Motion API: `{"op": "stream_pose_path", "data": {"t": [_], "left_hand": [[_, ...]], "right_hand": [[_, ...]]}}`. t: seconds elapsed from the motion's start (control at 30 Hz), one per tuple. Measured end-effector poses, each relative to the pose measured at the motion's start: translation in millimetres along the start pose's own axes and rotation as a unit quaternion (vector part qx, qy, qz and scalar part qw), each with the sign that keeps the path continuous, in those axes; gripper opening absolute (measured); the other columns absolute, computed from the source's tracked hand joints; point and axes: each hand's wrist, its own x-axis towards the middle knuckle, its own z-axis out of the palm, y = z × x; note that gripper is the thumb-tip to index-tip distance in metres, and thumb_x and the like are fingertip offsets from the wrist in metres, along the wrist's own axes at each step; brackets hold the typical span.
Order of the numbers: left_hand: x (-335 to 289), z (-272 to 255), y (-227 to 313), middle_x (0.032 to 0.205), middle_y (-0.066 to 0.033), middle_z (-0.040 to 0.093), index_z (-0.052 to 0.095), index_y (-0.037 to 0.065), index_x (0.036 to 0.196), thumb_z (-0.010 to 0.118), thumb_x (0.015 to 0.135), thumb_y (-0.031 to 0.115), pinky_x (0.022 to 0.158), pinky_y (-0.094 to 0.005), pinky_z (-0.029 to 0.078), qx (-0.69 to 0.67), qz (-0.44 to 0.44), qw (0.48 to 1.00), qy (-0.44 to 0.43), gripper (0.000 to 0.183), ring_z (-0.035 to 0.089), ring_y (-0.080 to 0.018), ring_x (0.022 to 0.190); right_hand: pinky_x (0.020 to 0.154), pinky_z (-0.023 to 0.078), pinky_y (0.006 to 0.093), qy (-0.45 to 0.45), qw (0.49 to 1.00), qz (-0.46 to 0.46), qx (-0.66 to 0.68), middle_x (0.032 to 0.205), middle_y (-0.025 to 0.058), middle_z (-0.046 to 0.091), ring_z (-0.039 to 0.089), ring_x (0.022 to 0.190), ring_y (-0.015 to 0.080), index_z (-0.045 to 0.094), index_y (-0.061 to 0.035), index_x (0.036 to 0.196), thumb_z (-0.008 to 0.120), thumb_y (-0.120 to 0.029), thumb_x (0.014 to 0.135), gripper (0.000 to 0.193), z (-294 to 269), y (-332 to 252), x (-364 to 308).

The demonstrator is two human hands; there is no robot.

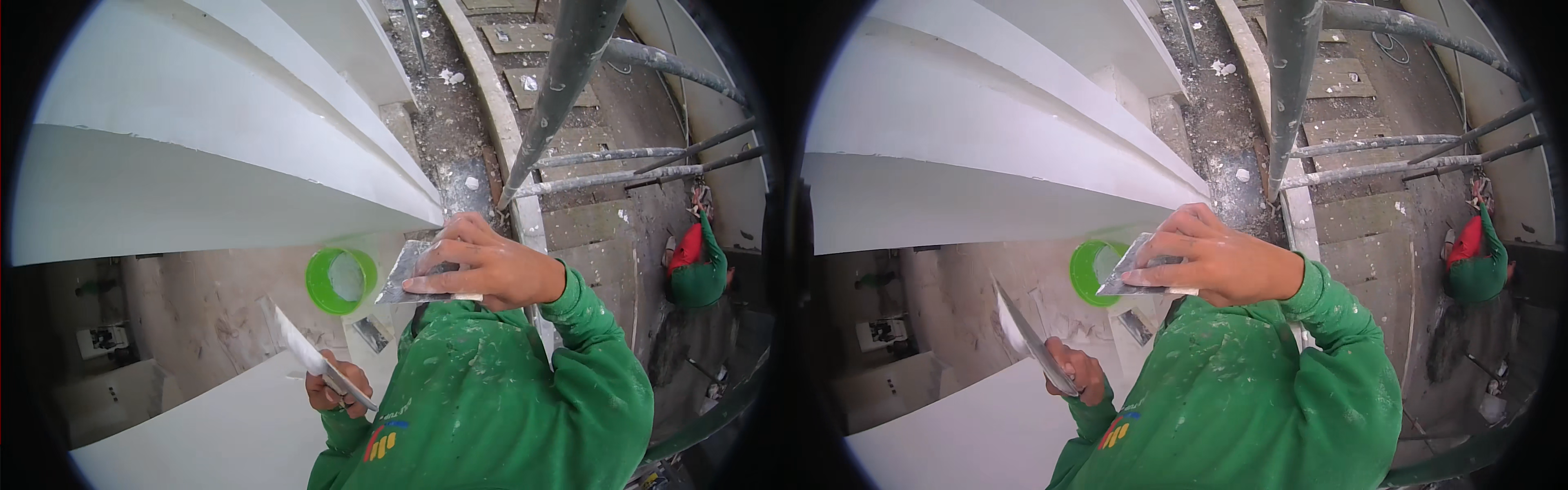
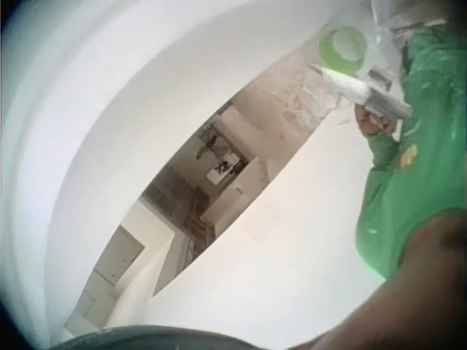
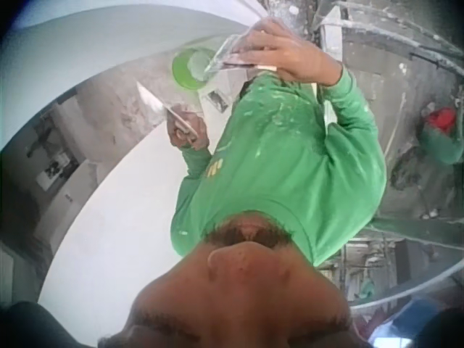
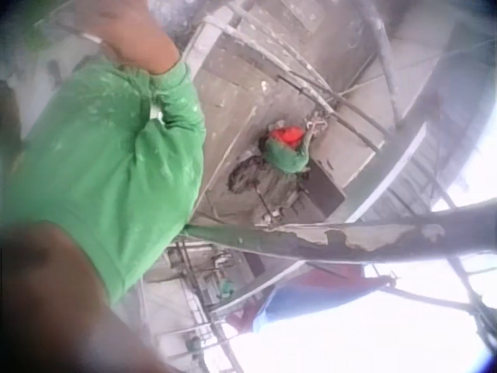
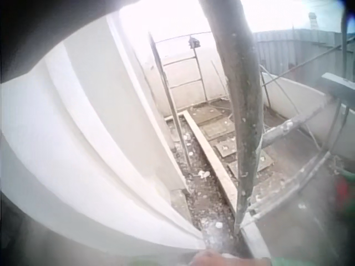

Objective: The person scoops plaster from a hawk onto a trowel and applies it to a white wall, smoothing the surface. They repeatedly transfer plaster and spread it across the wall area.

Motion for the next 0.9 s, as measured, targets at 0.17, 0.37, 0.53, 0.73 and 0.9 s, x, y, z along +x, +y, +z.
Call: {"op": "stream_pose_path", "data": {"t": [0.17,0.37,0.53,0.73,0.9], "left_hand": [[-10,-9,32,0.070,-0.0131,0.043,0.031,-0.002,0.105,0.045,0.095,0.005,0.030,-0.0352,0.047,0.268,0.126,0.955,0.019,0.018,0.045,-0.0198,0.037],[-6,-54,41,0.076,-0.0120,0.041,0.026,-0.001,0.107,0.043,0.096,0.009,0.026,-0.0305,0.046,0.334,0.188,0.923,0.029,0.022,0.041,-0.0159,0.034],[-10,-87,38,0.077,-0.0119,0.041,0.026,-0.001,0.108,0.039,0.098,0.011,0.025,-0.0279,0.045,0.331,0.197,0.921,0.062,0.021,0.041,-0.0138,0.033],[-14,-101,36,0.076,-0.0139,0.043,0.025,0.000,0.112,0.044,0.097,0.010,0.027,-0.0312,0.046,0.324,0.196,0.921,0.095,0.026,0.044,-0.0167,0.036],[-11,-119,33,0.075,-0.0135,0.044,0.025,0.000,0.111,0.044,0.097,0.010,0.028,-0.0318,0.048,0.325,0.175,0.925,0.093,0.026,0.045,-0.0171,0.037]], "right_hand": [[0.078,0.044,0.0318,0.419,0.836,0.274,0.227,0.088,0.0078,0.064,0.057,0.075,0.0147,0.065,0.0008,0.101,0.064,-0.010,0.086,0.019,41,82,-39],[0.077,0.046,0.0235,0.429,0.762,0.436,0.212,0.077,0.0015,0.065,0.056,0.067,0.0068,0.067,0.0040,0.091,0.069,-0.014,0.084,0.019,139,236,-86],[0.063,0.040,0.0199,0.438,0.782,0.355,0.265,0.082,-0.0011,0.063,0.050,0.070,0.0056,0.067,0.0043,0.096,0.069,-0.010,0.085,0.018,212,292,-90],[0.072,0.043,0.0230,0.355,0.795,0.394,0.294,0.088,0.0009,0.064,0.053,0.081,0.0072,0.067,0.0030,0.102,0.067,-0.006,0.084,0.020,255,337,-120],[0.085,0.049,0.0281,0.317,0.839,0.295,0.328,0.097,0.0109,0.069,0.064,0.092,0.0175,0.069,0.0021,0.097,0.065,0.004,0.079,0.018,261,354,-118]]}}
